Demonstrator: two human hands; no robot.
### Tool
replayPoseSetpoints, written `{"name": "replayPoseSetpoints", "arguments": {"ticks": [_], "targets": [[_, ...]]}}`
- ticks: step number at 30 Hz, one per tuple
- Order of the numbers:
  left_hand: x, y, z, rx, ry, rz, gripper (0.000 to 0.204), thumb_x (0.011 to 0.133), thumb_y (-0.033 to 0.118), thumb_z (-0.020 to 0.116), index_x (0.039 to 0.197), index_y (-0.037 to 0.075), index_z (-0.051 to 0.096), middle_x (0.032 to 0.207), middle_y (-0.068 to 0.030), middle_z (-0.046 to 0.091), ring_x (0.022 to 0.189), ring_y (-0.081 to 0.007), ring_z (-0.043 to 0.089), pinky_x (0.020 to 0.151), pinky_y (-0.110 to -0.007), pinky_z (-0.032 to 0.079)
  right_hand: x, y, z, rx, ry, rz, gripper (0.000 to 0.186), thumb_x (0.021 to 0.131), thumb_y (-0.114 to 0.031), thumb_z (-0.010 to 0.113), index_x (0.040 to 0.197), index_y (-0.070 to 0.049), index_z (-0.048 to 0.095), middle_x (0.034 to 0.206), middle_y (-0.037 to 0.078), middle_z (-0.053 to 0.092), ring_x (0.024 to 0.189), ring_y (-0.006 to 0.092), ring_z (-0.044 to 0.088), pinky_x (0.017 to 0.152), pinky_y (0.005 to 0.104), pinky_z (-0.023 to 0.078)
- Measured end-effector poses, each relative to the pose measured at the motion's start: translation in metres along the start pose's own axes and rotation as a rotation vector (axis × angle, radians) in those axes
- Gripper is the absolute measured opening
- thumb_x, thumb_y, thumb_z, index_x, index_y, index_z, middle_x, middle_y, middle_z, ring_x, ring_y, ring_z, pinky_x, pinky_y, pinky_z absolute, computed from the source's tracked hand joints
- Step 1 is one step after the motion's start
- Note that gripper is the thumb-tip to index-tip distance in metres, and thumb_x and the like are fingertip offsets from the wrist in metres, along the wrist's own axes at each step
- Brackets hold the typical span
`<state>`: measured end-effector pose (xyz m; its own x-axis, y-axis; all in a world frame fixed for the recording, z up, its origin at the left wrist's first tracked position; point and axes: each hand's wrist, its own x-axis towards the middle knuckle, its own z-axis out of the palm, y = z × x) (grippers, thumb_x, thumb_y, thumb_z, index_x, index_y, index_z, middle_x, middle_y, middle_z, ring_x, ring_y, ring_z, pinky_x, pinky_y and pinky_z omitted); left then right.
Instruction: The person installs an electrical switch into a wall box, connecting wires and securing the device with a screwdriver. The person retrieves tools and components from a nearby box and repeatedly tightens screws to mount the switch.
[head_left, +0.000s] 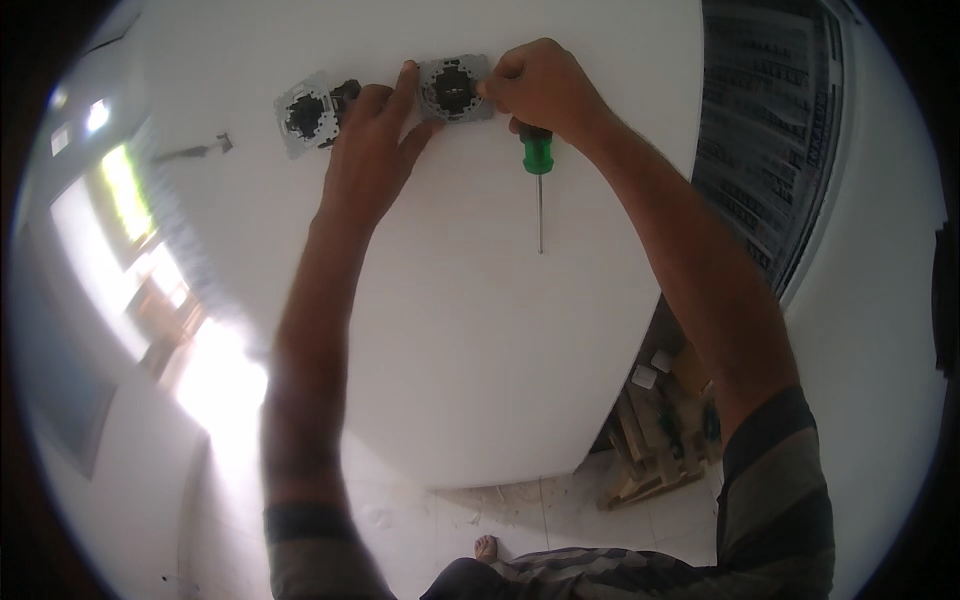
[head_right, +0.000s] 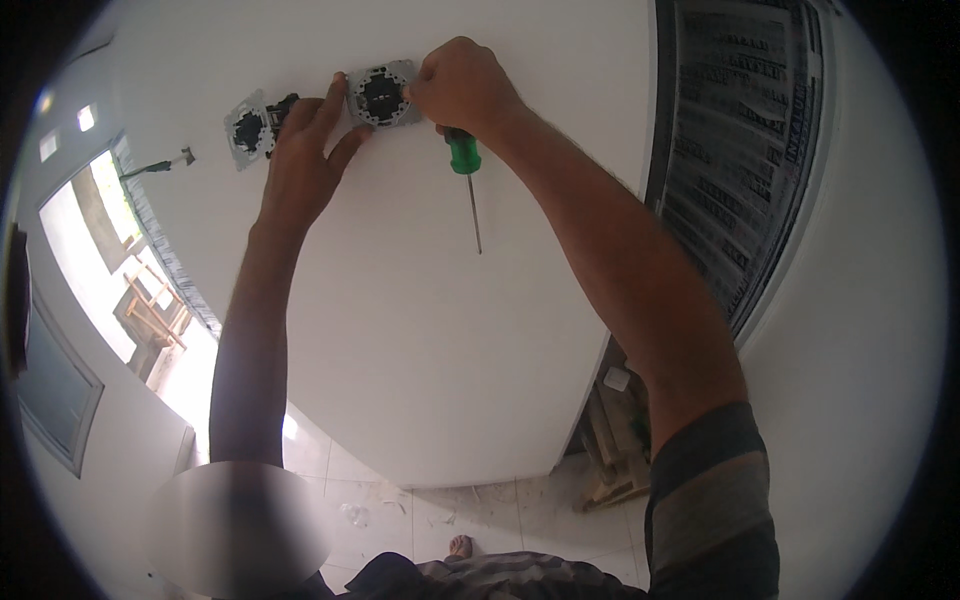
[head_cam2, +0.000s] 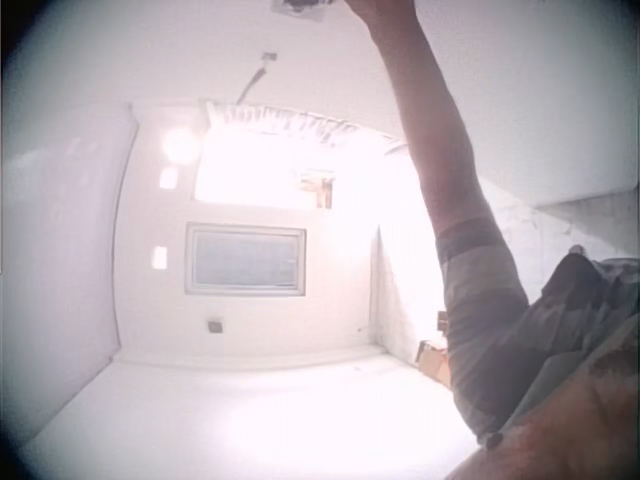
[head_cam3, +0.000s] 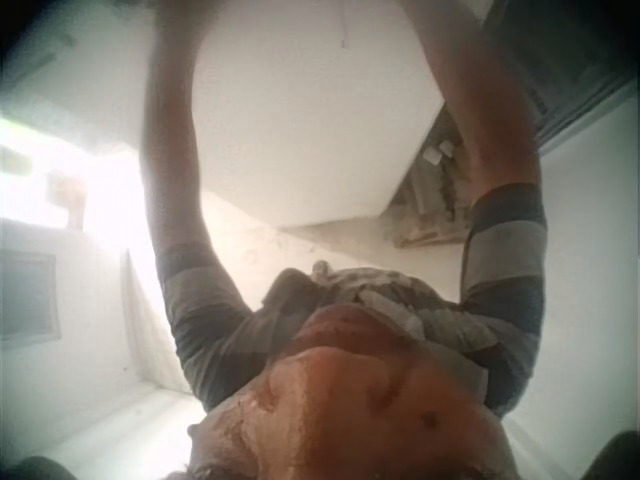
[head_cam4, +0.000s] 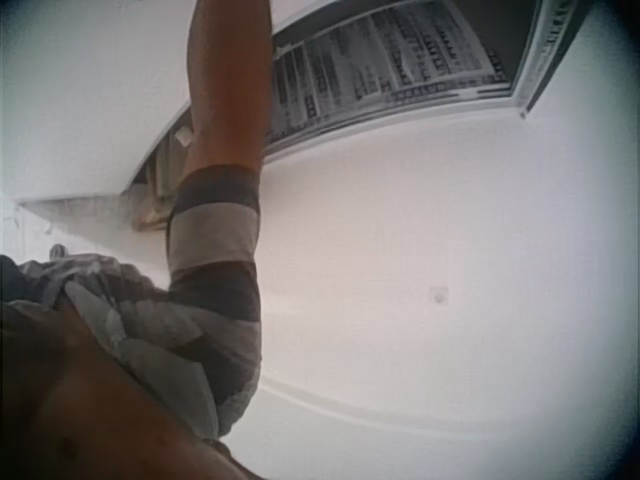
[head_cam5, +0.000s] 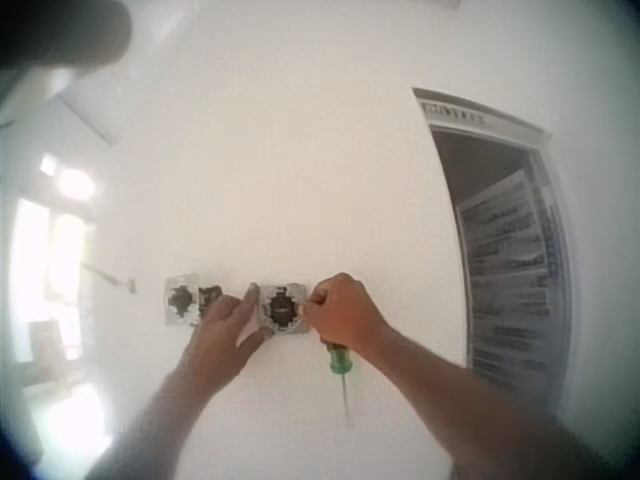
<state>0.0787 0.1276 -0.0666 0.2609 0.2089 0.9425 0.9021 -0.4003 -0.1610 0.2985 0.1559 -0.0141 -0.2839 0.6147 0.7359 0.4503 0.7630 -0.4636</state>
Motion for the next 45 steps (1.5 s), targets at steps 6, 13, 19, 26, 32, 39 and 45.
{"name": "replayPoseSetpoints", "arguments": {"ticks": [6, 13, 19, 26, 32, 39, 45], "targets": [[0.001, 0.002, 0.002, 0.043, -0.011, 0.009, 0.065, 0.092, 0.026, 0.076, 0.148, 0.007, 0.052, 0.111, -0.0137, 0.06, 0.104, -0.0306, 0.06, 0.088, -0.044, 0.052, -0.001, 0.001, 0.0, 0.057, 0.015, 0.039, 0.022, 0.09, -0.018, 0.073, 0.083, 0.003, 0.071, 0.058, 0.009, 0.066, 0.05, 0.0182, 0.067, 0.05, 0.0324, 0.056], [0.0, 0.003, 0.005, 0.083, -0.008, 0.009, 0.063, 0.092, 0.026, 0.076, 0.147, 0.008, 0.053, 0.114, -0.0122, 0.058, 0.106, -0.0313, 0.058, 0.089, -0.045, 0.053, -0.001, 0.001, -0.001, 0.045, 0.024, -0.006, 0.024, 0.089, -0.02, 0.075, 0.082, 0.002, 0.071, 0.059, 0.009, 0.066, 0.05, 0.0182, 0.067, 0.05, 0.0328, 0.055], [0.002, -0.001, 0.005, 0.069, -0.021, 0.0, 0.064, 0.091, 0.025, 0.077, 0.148, 0.009, 0.053, 0.114, -0.0115, 0.058, 0.106, -0.031, 0.058, 0.088, -0.044, 0.053, 0.003, 0.0, 0.002, -0.016, 0.04, 0.004, 0.025, 0.089, -0.022, 0.076, 0.08, 0.001, 0.07, 0.058, 0.008, 0.066, 0.049, 0.0178, 0.066, 0.05, 0.0327, 0.055], [0.004, 0.002, 0.005, -0.003, -0.006, -0.027, 0.066, 0.089, 0.025, 0.078, 0.149, 0.017, 0.053, 0.113, -0.0114, 0.057, 0.104, -0.0306, 0.058, 0.085, -0.044, 0.055, 0.003, -0.001, 0.003, -0.095, 0.038, 0.009, 0.026, 0.09, -0.024, 0.075, 0.079, -0.001, 0.069, 0.057, 0.009, 0.066, 0.048, 0.0178, 0.065, 0.051, 0.0323, 0.055], [0.001, -0.001, 0.009, 0.048, -0.02, -0.003, 0.064, 0.089, 0.025, 0.078, 0.149, 0.021, 0.054, 0.113, -0.0101, 0.056, 0.1, -0.0285, 0.057, 0.087, -0.045, 0.053, 0.002, 0.003, 0.003, -0.095, 0.036, -0.032, 0.03, 0.091, -0.024, 0.075, 0.079, 0.001, 0.066, 0.062, 0.009, 0.064, 0.049, 0.0163, 0.064, 0.047, 0.0316, 0.052], [0.004, -0.005, 0.006, 0.025, -0.035, -0.023, 0.061, 0.09, 0.024, 0.078, 0.147, 0.02, 0.057, 0.114, -0.0125, 0.058, 0.105, -0.0301, 0.059, 0.09, -0.044, 0.052, 0.009, 0.001, 0.013, -0.204, 0.052, -0.013, 0.028, 0.091, -0.022, 0.074, 0.078, 0.001, 0.065, 0.061, 0.009, 0.063, 0.049, 0.0178, 0.064, 0.047, 0.0316, 0.052], [0.009, -0.005, 0.009, -0.003, -0.086, -0.073, 0.063, 0.09, 0.023, 0.078, 0.148, 0.023, 0.055, 0.113, -0.0134, 0.058, 0.105, -0.0314, 0.058, 0.091, -0.044, 0.052, 0.013, 0.006, 0.01, -0.127, 0.0, 0.018, 0.025, 0.089, -0.02, 0.074, 0.078, 0.001, 0.065, 0.061, 0.01, 0.064, 0.047, 0.0174, 0.062, 0.048, 0.0324, 0.052]]}}
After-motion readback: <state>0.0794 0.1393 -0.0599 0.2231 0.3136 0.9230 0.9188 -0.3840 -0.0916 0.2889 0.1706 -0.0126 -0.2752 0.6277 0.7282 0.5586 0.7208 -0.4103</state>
